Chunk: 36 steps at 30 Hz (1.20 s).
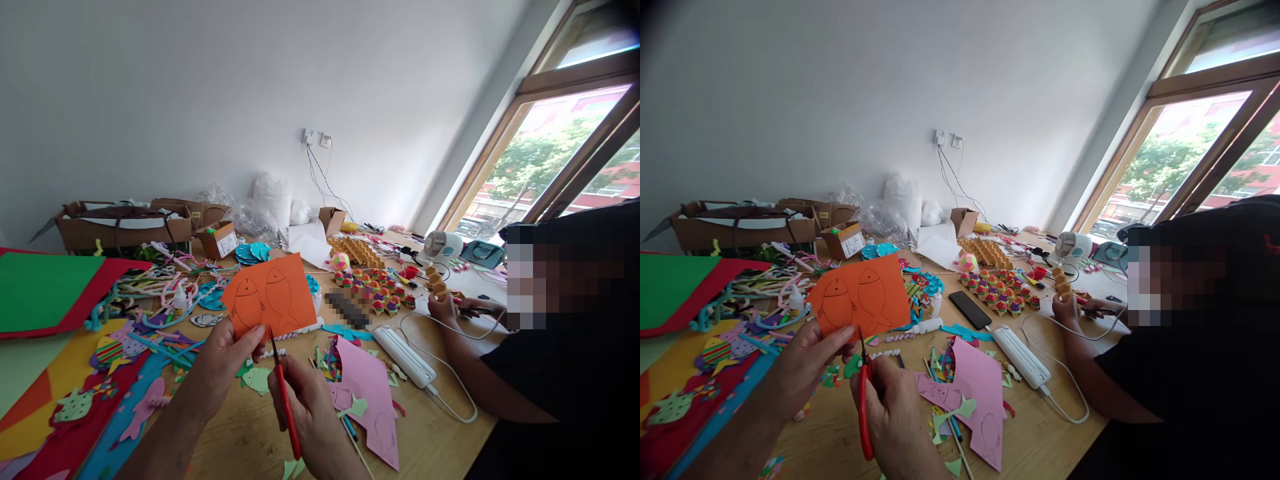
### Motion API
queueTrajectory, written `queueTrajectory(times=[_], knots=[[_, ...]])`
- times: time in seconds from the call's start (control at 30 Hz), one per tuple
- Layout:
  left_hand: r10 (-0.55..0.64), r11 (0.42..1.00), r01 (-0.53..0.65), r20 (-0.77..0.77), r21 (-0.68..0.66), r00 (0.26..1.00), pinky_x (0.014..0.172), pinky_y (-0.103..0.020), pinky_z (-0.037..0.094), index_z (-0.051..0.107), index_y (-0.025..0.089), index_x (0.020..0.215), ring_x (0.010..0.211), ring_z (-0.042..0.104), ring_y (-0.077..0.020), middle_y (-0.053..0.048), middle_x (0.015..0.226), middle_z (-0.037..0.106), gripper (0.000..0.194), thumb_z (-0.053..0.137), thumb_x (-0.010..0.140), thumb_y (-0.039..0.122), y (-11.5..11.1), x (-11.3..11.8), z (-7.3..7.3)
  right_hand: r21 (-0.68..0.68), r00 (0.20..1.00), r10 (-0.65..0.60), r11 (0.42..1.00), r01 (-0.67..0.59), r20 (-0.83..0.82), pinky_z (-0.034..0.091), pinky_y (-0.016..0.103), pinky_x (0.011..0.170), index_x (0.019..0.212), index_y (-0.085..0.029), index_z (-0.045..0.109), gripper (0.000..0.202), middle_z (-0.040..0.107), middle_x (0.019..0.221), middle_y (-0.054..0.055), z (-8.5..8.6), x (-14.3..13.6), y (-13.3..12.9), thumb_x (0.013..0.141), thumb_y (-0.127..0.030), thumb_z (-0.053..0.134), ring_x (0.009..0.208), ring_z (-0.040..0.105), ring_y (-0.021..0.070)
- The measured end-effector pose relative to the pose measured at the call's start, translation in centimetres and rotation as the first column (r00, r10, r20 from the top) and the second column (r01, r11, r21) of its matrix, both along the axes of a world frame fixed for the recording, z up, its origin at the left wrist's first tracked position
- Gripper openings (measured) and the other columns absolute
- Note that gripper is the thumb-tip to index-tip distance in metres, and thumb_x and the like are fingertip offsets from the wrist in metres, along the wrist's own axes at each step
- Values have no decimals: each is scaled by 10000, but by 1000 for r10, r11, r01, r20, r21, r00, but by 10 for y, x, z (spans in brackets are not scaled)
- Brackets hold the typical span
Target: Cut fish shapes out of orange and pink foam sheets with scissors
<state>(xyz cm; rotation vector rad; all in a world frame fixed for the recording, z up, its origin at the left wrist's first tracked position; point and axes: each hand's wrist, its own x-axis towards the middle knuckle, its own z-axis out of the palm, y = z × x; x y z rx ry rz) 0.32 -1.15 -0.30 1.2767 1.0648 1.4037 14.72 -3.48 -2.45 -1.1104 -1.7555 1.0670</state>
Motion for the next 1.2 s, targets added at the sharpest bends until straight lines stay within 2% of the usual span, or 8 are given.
queueTrajectory(times=[0.27,0.4,0.57,0.8,0.93,1.1,1.2], knots=[[22,1000,-22,-7,-16,1000,527,-222,428,588,195,638,542,500,-128,47,558,548,211,616,742,377,2,2,-1,51,1000,-2,999,2,-4,259,209,442,620,-208,398,386,409,525,-33,-16,3,4,920,-450,418,506,373,107],[73,996,-77,-102,-39,992,494,-230,411,554,204,581,510,494,-135,48,517,521,252,599,724,406,-2,3,5,-25,998,12,1000,-14,-69,262,194,419,640,-204,417,372,402,493,-50,-17,3,3,916,-453,434,452,366,89],[22,999,-26,-149,-21,989,469,-228,379,504,210,519,476,445,-123,51,486,473,291,561,710,422,-6,6,11,-143,978,38,987,-68,-207,275,179,401,693,-198,454,340,392,483,-73,-18,1,2,916,-455,456,416,350,76],[-30,999,27,-139,-19,990,471,-216,359,490,206,530,486,416,-112,57,499,460,297,554,733,413,-1,7,3,-68,991,16,997,-25,-130,248,193,403,684,-202,440,397,395,481,-64,-27,4,5,926,-517,439,429,350,80],[-4,999,0,-106,-38,994,483,-215,373,522,208,588,507,431,-121,60,520,474,270,571,751,418,-1,7,1,-62,994,4,998,-11,-112,248,194,399,676,-205,426,415,405,477,-58,-29,4,4,927,-535,427,428,360,82],[58,997,-62,-85,-43,995,544,-216,404,553,219,669,570,465,-136,63,567,485,246,574,792,431,-2,5,-2,-92,985,24,995,-40,-169,243,179,368,669,-203,431,421,399,466,-64,-28,2,3,914,-544,454,398,365,74],[29,998,-33,-72,-52,997,543,-218,397,552,215,664,566,457,-134,62,568,486,260,569,807,432,0,3,-6,-147,968,37,986,-75,-249,268,165,366,675,-198,449,412,399,460,-74,-25,0,1,903,-540,476,384,365,67]])
